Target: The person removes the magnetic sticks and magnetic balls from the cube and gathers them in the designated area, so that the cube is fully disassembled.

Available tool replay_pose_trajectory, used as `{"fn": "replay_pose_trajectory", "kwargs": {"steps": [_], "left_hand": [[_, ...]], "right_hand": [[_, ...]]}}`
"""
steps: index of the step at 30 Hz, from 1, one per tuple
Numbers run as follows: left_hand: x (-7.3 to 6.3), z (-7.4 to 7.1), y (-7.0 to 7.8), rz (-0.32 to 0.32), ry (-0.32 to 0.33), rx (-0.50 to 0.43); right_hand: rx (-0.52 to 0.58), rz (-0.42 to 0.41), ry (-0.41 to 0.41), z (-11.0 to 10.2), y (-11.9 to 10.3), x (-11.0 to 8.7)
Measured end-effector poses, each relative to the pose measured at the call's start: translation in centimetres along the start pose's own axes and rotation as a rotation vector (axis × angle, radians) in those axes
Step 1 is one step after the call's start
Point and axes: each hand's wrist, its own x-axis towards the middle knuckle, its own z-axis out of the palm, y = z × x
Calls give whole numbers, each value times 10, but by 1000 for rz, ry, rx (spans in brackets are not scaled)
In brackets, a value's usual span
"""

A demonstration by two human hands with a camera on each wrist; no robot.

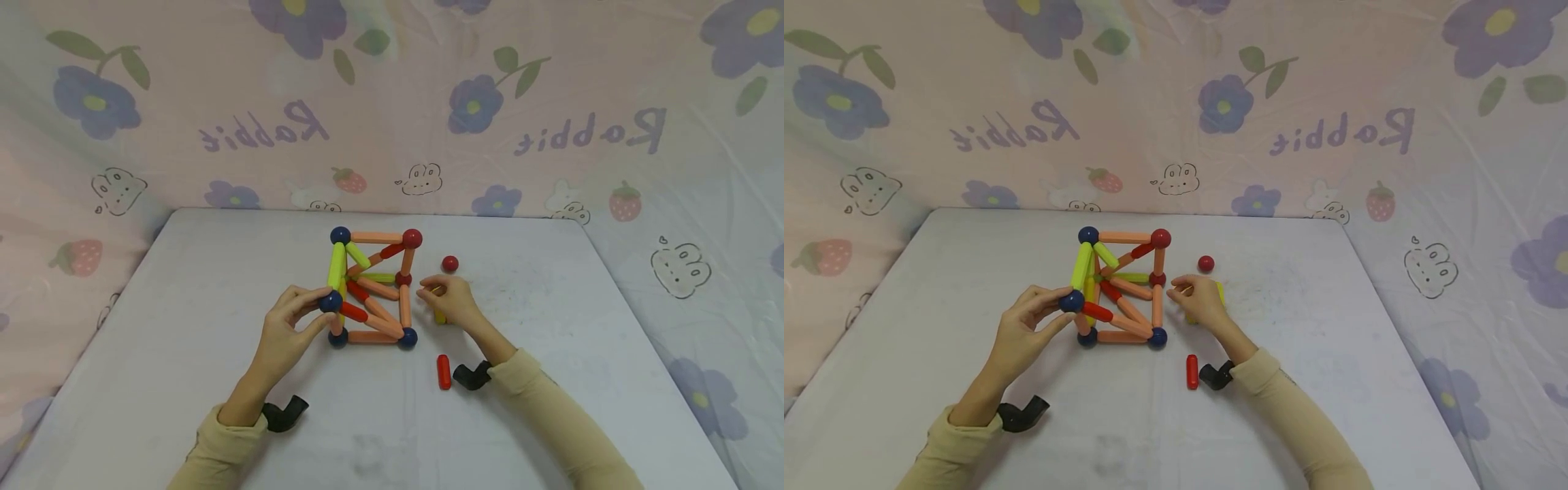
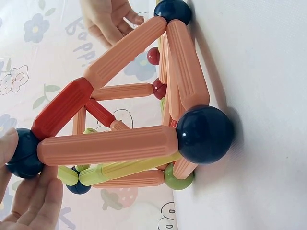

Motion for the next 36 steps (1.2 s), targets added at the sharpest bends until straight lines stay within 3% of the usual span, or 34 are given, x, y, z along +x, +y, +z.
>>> {"fn": "replay_pose_trajectory", "kwargs": {"steps": [5, 9, 21, 36], "left_hand": [[0, 0, 0, -5, 3, 7], [0, 0, 0, -6, 2, 9], [0, 0, 0, 6, -3, 1], [-1, 1, 1, 10, 7, 11]], "right_hand": [[-23, -79, -53, 11, -8, 11], [-28, -78, -97, 20, -13, 20], [-168, -26, -191, 32, -26, 38], [-312, 76, -205, 37, -33, 43]]}}
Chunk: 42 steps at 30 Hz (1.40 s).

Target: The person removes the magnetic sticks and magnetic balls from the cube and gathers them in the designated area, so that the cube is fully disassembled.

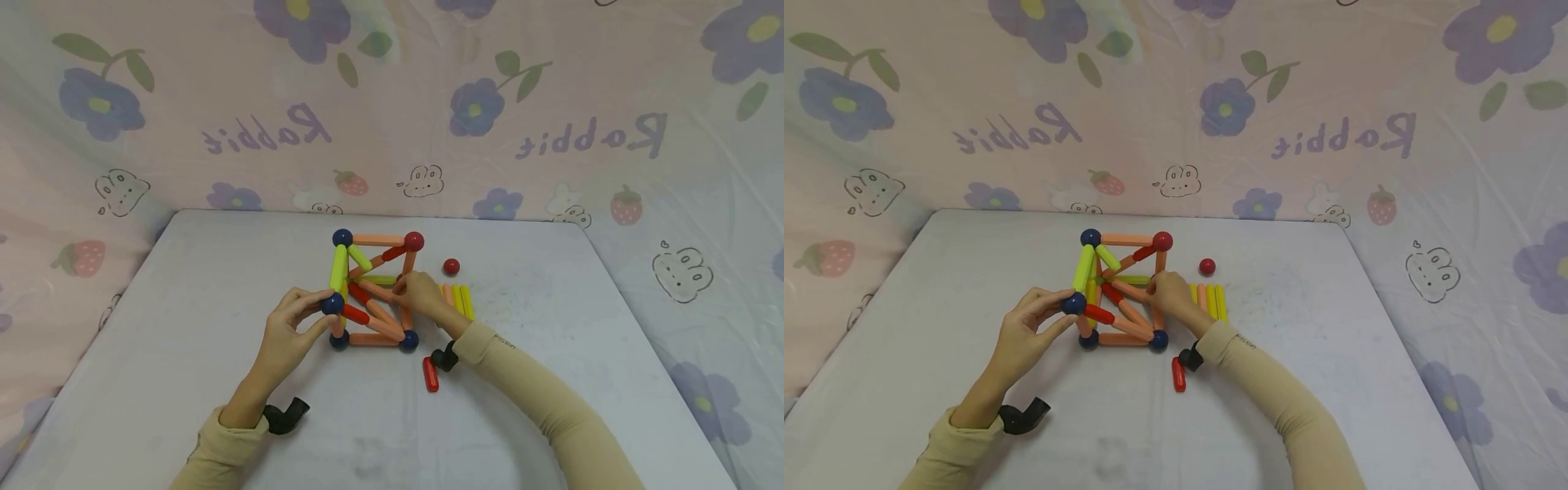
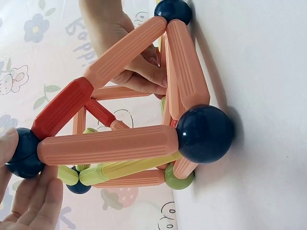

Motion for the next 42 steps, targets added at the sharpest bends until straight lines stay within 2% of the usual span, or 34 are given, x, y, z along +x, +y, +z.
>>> {"fn": "replay_pose_trajectory", "kwargs": {"steps": [11, 15, 21, 27, 32, 37, 42], "left_hand": [[0, 1, 2, -4, -7, -4], [0, 1, 2, -8, -6, 0], [1, 1, 3, -8, -5, 3], [2, 1, 3, -9, -4, -2], [1, 1, 2, -10, -2, 2], [1, 0, 2, -12, 3, 14], [0, 0, 2, -13, 2, 22]], "right_hand": [[-18, -52, 20, 2, 4, -5], [20, -93, 37, -3, 3, -11], [199, -113, 7, -9, 11, -19], [439, -59, -86, -11, 21, -30], [613, -8, -131, -15, 30, -42], [696, 0, -150, -17, 44, -49], [789, 37, -137, -20, 59, -57]]}}
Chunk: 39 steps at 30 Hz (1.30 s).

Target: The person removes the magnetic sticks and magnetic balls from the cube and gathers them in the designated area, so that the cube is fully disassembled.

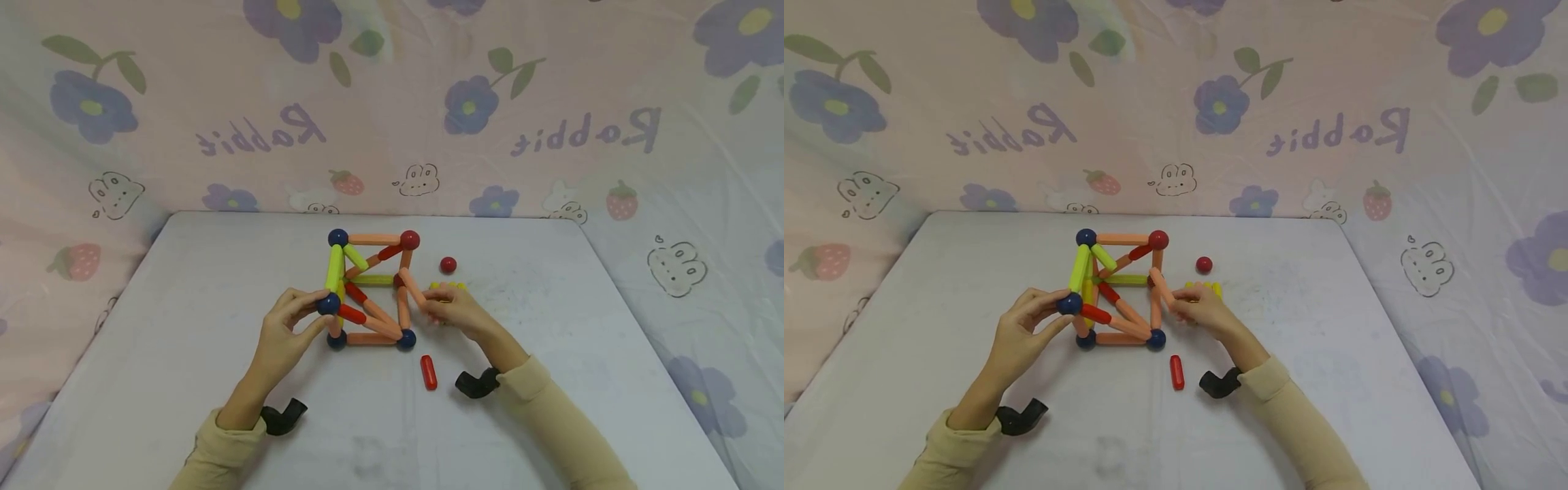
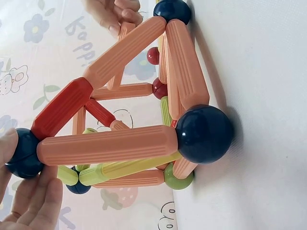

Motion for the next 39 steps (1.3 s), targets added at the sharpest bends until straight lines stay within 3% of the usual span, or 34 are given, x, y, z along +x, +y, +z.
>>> {"fn": "replay_pose_trajectory", "kwargs": {"steps": [4, 10, 18, 30, 39], "left_hand": [[0, 0, 0, 1, 1, 1], [0, 0, -1, -1, 0, 2], [1, 0, -1, 3, 0, 3], [-1, 1, -2, -3, 3, -4], [0, 0, -3, 7, 3, -11]], "right_hand": [[35, 30, 55, -11, 6, -6], [-69, 44, 146, -30, 17, -14], [-102, 50, 231, -48, 33, -24], [-80, 121, 262, -55, 47, -28], [-90, 121, 246, -57, 53, -25]]}}
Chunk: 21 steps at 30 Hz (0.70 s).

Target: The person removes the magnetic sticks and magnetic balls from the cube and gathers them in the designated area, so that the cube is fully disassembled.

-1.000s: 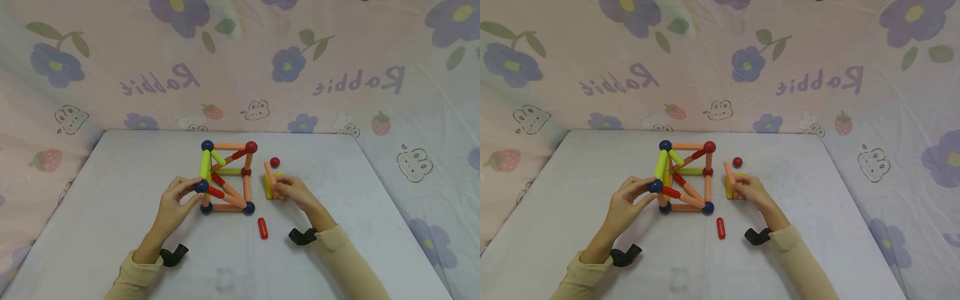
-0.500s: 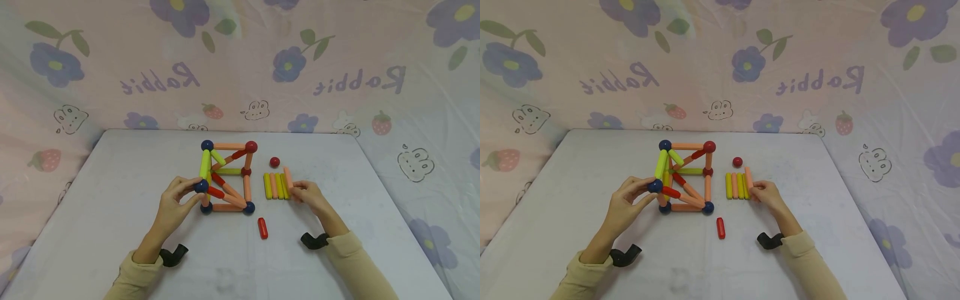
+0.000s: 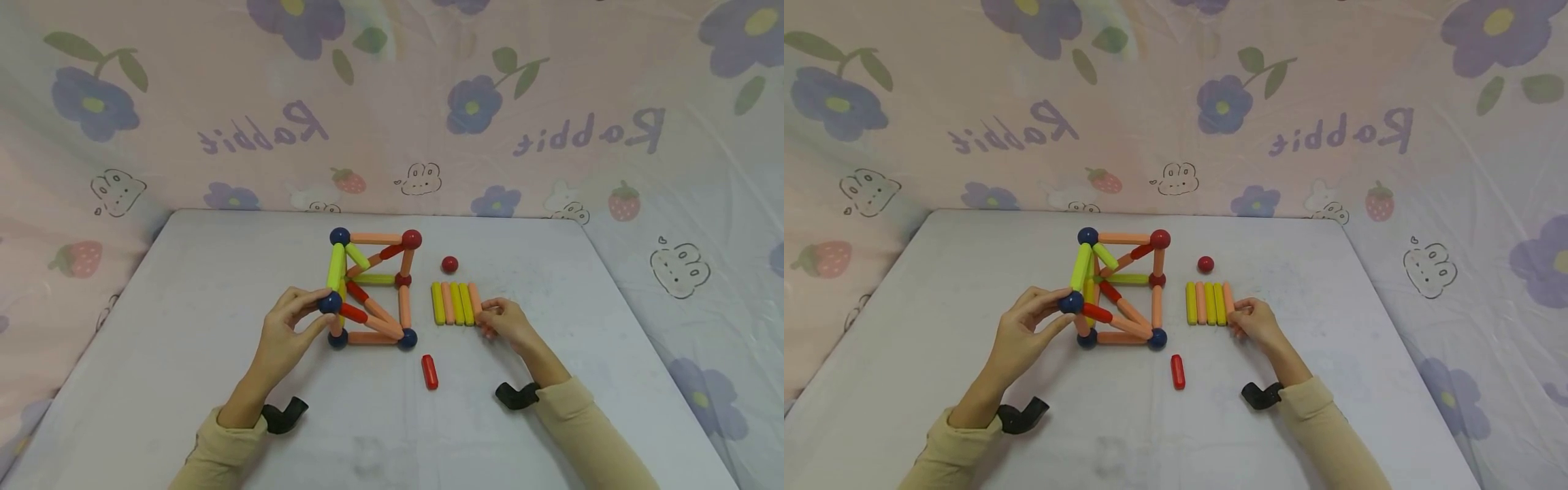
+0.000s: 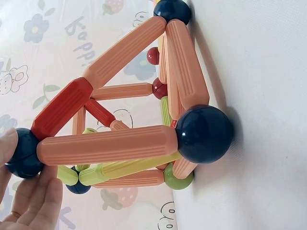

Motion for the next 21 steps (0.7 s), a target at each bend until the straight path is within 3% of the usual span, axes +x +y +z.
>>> {"fn": "replay_pose_trajectory", "kwargs": {"steps": [7, 11, 16, 21], "left_hand": [[0, 0, 0, -8, -1, -2], [0, 0, 0, -10, -3, -2], [0, -1, 0, -16, -1, 3], [0, -1, 0, -14, -4, -2]], "right_hand": [[13, 1, -14, -2, 0, -1], [-32, -10, 19, -3, -3, -5], [-125, -110, 74, 3, -16, -13], [-177, -226, 65, 16, -30, -20]]}}
